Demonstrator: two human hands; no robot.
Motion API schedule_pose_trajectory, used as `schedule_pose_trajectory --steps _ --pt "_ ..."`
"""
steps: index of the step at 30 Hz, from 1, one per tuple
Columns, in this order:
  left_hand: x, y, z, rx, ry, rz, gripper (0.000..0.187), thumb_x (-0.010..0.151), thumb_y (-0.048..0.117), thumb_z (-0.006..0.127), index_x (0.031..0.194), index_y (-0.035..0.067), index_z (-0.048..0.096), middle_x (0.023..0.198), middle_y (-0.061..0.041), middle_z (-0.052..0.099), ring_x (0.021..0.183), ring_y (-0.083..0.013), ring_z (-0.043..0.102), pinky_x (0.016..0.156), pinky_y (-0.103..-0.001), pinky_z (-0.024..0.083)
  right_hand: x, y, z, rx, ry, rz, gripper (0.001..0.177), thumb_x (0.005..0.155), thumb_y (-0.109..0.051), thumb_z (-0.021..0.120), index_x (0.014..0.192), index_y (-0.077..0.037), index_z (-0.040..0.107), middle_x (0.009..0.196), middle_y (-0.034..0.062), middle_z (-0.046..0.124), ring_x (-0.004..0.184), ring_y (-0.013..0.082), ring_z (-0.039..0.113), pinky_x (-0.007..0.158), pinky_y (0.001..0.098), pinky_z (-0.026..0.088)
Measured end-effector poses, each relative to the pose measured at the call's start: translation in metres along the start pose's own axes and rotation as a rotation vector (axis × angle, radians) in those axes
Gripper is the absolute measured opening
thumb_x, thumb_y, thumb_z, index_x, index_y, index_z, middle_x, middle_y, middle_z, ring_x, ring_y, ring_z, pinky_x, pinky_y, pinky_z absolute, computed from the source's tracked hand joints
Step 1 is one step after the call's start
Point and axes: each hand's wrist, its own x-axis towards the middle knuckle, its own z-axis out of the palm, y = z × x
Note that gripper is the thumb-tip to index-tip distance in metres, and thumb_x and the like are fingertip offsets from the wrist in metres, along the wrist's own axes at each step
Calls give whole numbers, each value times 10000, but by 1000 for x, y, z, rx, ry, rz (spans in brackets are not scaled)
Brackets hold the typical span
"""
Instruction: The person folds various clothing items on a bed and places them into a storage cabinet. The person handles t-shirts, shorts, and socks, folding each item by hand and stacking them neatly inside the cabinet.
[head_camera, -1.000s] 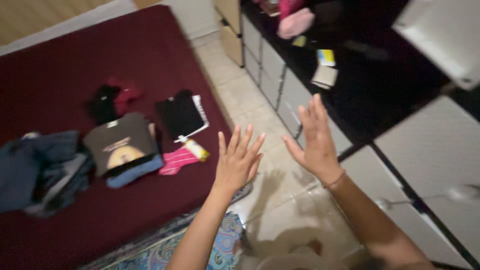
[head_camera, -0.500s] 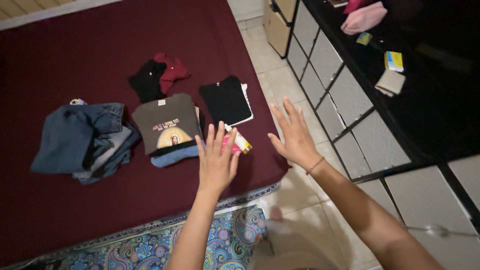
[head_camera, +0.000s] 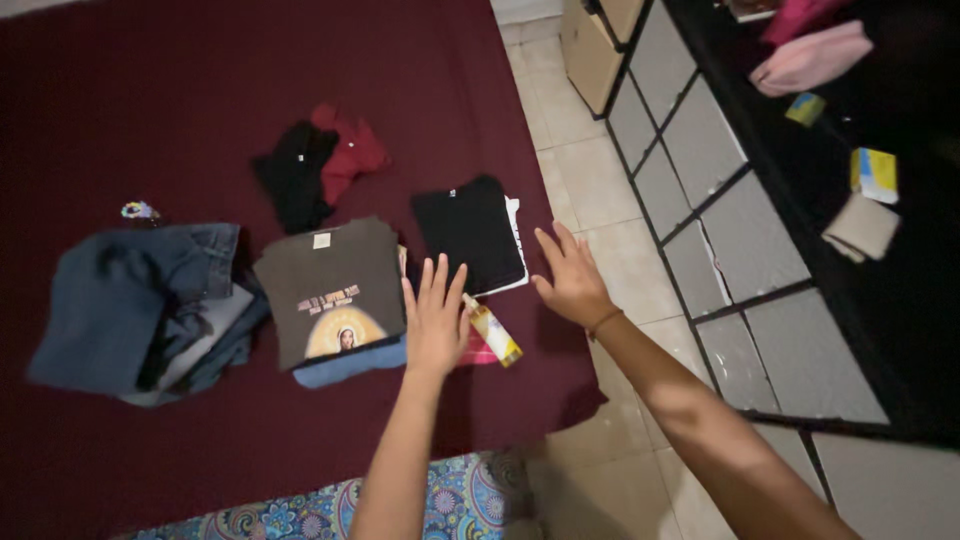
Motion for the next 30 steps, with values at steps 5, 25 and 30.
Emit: schedule_pose_trajectory --steps 5,25,30 --pt "15 -60 98 -237 39 -158 667 909 207 668 1507 26 434 1558 -277 402 1463 -453 333 1200 -566 251 43 72 96 186 -27 5 681 847 -267 753 1437 -33 506 1434 259 524 1303 423 528 1092 447 452" --pt "20 -188 371 -264 -218 -988 582 850 387 730 1229 -48 654 1172 -316 690 1128 -455 663 999 -488 514 75 163 286 442 -180 569 407 818 -166 771 1175 -16 647 1093 209 725 1048 340 705 899 418 542" --pt "14 -195 349 -331 -276 -1093 407 853 389 728 1010 16 769 1057 -260 745 1056 -409 723 961 -463 550 85 144 269 169 -197 579 315 881 -272 786 1031 -13 689 957 222 722 897 374 719 789 452 561"
